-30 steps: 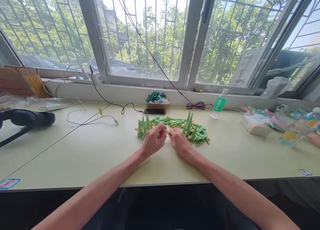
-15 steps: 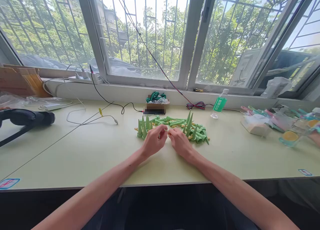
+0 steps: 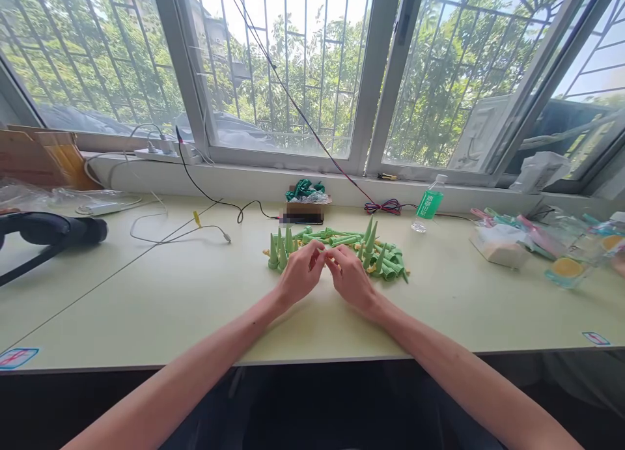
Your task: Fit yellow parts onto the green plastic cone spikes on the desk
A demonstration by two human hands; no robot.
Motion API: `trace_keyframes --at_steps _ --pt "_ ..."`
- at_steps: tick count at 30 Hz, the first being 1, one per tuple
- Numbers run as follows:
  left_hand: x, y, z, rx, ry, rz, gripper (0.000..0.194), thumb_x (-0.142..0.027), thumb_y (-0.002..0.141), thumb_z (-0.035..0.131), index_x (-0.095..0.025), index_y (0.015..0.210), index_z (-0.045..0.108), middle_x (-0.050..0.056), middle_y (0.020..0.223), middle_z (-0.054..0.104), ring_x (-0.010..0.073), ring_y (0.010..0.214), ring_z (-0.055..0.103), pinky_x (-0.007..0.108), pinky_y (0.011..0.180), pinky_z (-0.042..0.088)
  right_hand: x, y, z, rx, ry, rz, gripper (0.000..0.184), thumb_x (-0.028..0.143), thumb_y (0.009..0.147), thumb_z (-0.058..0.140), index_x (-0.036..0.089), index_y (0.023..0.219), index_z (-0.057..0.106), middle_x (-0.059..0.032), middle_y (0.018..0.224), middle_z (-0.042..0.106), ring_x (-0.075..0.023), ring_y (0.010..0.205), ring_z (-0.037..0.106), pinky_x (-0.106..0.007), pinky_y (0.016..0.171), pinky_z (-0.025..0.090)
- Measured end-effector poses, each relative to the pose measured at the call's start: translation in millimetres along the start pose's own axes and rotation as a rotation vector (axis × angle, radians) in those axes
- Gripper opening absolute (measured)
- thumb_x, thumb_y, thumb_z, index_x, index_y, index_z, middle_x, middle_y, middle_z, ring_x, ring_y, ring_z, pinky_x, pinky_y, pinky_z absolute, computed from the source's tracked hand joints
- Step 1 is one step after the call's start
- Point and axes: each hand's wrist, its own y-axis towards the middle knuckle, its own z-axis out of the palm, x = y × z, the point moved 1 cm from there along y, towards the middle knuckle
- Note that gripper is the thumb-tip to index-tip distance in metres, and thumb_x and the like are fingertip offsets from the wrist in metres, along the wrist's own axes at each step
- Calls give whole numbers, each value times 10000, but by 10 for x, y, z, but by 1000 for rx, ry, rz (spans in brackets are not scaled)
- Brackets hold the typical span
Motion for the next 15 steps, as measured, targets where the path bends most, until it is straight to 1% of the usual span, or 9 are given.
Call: trace_keyframes --at_steps 4,9,15 --pt "2 -1 -4 -7 -3 -2 130 -319 956 468 -203 932 522 -26 685 574 103 570 535 209 542 409 -4 8 0 -19 50 -21 207 208 985 407 190 1021 610 -74 936 585 -166 760 553 -272 661 452" --pt "9 -2 -6 8 -3 -2 165 -306 963 449 -198 858 517 -29 663 535 93 530 448 208 510 368 21 12 -21 -57 75 -33 192 228 988 407 190 1019 592 -72 920 605 -182 802 563 -301 711 462" --pt "1 0 -16 33 1 -11 192 -306 963 442 -194 821 509 -33 642 510 93 516 399 211 502 334 17 6 -30 -63 129 25 192 271 997 398 186 1028 567 -75 956 625 -155 726 576 -282 656 463"
